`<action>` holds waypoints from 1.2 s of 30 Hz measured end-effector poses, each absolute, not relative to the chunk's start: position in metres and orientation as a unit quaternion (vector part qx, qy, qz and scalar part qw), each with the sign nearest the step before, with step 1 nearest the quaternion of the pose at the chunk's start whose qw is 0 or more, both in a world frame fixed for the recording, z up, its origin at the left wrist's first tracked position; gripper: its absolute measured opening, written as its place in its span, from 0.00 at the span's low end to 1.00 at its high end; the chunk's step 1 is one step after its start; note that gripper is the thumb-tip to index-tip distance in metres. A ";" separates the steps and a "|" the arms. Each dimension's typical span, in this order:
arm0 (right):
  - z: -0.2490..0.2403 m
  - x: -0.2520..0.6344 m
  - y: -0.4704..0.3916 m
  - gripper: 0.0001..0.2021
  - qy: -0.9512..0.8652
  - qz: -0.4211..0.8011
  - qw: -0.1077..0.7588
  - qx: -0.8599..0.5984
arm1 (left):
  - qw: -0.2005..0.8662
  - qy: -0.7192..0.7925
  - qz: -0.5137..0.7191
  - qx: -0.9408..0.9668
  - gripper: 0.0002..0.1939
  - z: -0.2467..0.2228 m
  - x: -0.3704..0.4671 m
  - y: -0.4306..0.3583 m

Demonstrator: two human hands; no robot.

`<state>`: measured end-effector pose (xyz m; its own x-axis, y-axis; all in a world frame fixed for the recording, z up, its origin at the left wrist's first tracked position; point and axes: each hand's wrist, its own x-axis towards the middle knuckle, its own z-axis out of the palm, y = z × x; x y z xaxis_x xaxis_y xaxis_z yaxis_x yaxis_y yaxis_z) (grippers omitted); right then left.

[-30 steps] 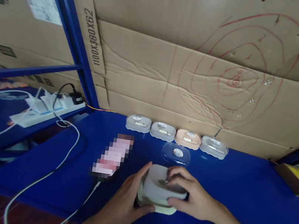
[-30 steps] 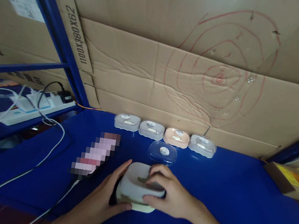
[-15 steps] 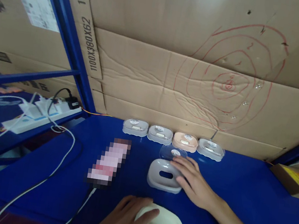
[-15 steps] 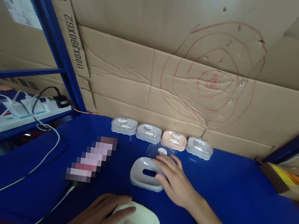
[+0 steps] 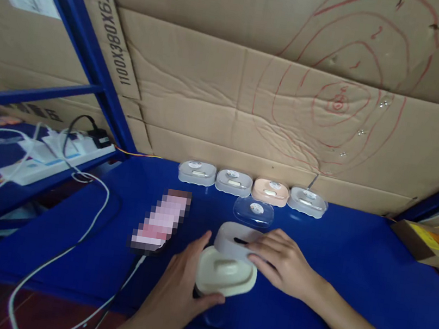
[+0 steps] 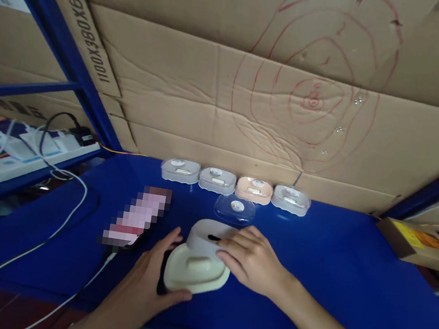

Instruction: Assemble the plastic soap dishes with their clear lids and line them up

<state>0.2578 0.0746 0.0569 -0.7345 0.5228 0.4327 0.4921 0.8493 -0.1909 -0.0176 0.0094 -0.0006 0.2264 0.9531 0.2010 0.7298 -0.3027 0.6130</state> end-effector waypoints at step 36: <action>0.050 0.247 0.057 0.52 -0.913 0.191 0.222 -0.285 | 0.514 0.449 0.512 0.522 0.59 0.015 -0.002 0.008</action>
